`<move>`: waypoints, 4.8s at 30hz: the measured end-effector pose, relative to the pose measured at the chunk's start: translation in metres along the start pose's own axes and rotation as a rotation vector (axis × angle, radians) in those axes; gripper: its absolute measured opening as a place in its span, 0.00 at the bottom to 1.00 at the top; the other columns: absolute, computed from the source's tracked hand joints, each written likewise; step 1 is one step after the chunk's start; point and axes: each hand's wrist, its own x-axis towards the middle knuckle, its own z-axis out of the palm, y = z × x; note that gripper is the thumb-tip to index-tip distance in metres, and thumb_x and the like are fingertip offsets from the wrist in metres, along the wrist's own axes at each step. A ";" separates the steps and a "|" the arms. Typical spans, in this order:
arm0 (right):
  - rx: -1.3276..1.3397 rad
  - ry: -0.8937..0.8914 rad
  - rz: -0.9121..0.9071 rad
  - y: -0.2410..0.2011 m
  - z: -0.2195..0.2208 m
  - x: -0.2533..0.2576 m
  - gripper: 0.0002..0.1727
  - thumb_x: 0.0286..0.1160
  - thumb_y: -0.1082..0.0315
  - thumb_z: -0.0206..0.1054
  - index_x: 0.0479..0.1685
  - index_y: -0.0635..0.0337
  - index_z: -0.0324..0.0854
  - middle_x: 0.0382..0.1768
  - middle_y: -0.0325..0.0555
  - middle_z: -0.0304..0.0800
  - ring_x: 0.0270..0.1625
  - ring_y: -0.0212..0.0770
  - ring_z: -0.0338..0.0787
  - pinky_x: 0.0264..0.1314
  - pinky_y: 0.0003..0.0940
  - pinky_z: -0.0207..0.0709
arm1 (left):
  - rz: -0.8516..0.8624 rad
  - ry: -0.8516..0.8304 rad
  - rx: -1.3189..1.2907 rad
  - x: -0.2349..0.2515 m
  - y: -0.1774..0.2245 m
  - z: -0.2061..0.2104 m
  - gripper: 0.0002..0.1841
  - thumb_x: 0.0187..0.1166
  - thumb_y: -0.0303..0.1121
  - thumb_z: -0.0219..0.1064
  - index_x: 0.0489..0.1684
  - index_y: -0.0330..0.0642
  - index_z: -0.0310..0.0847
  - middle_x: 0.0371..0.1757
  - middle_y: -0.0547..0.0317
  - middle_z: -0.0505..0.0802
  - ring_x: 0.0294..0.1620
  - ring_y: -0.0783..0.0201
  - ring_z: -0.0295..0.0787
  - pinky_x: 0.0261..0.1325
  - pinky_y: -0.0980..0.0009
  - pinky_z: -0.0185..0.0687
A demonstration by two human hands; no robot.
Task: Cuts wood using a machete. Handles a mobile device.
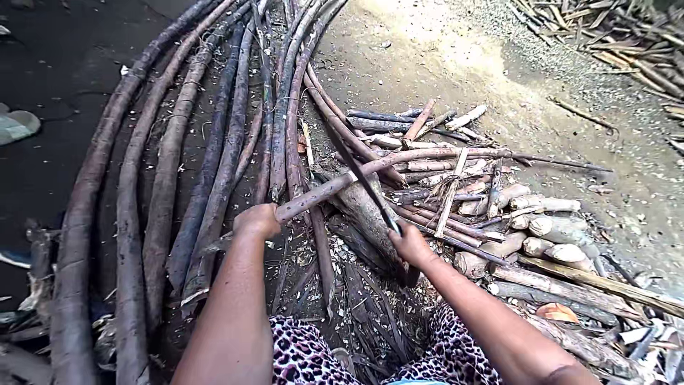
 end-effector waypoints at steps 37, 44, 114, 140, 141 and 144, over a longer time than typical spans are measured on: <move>0.583 0.516 -0.844 -0.087 -0.132 -0.075 0.12 0.92 0.65 0.49 0.53 0.59 0.77 0.23 0.27 0.83 0.19 0.25 0.81 0.22 0.25 0.82 | 0.028 -0.239 -0.233 0.040 -0.037 0.043 0.24 0.68 0.24 0.79 0.65 0.32 0.80 0.51 0.34 0.89 0.44 0.44 0.86 0.51 0.45 0.81; 0.351 1.024 -1.092 -0.127 -0.127 -0.019 0.14 0.90 0.67 0.43 0.35 0.64 0.66 0.14 0.37 0.72 0.15 0.36 0.80 0.20 0.39 0.83 | 0.042 -0.234 -0.283 0.037 -0.035 0.035 0.22 0.67 0.26 0.83 0.59 0.32 0.83 0.41 0.42 0.89 0.34 0.54 0.83 0.44 0.53 0.81; 0.556 0.308 -0.221 0.052 -0.052 -0.113 0.13 0.89 0.64 0.56 0.50 0.65 0.81 0.19 0.32 0.80 0.16 0.24 0.79 0.22 0.23 0.79 | 0.122 -0.309 0.000 -0.001 0.005 0.070 0.19 0.72 0.32 0.79 0.57 0.32 0.84 0.48 0.35 0.91 0.50 0.40 0.89 0.56 0.38 0.81; 0.560 0.021 0.124 0.037 -0.017 -0.105 0.15 0.94 0.63 0.53 0.62 0.67 0.75 0.20 0.39 0.77 0.14 0.31 0.78 0.19 0.26 0.79 | 0.097 -0.528 -0.241 -0.015 0.012 0.063 0.09 0.76 0.19 0.71 0.49 0.31 0.78 0.24 0.57 0.81 0.18 0.68 0.76 0.26 0.75 0.76; 0.510 0.101 0.014 0.029 -0.027 -0.110 0.15 0.93 0.64 0.54 0.60 0.68 0.77 0.20 0.39 0.79 0.15 0.29 0.78 0.21 0.25 0.79 | 0.089 -0.553 -0.257 -0.016 0.013 0.065 0.08 0.77 0.18 0.70 0.48 0.30 0.78 0.23 0.57 0.81 0.18 0.69 0.77 0.26 0.76 0.77; 0.451 0.440 -0.482 -0.002 -0.065 -0.118 0.09 0.88 0.67 0.57 0.50 0.64 0.78 0.21 0.31 0.81 0.18 0.23 0.80 0.22 0.22 0.80 | 0.068 -0.606 -0.322 -0.006 0.009 0.070 0.10 0.75 0.17 0.71 0.49 0.30 0.77 0.21 0.57 0.80 0.16 0.67 0.77 0.23 0.76 0.78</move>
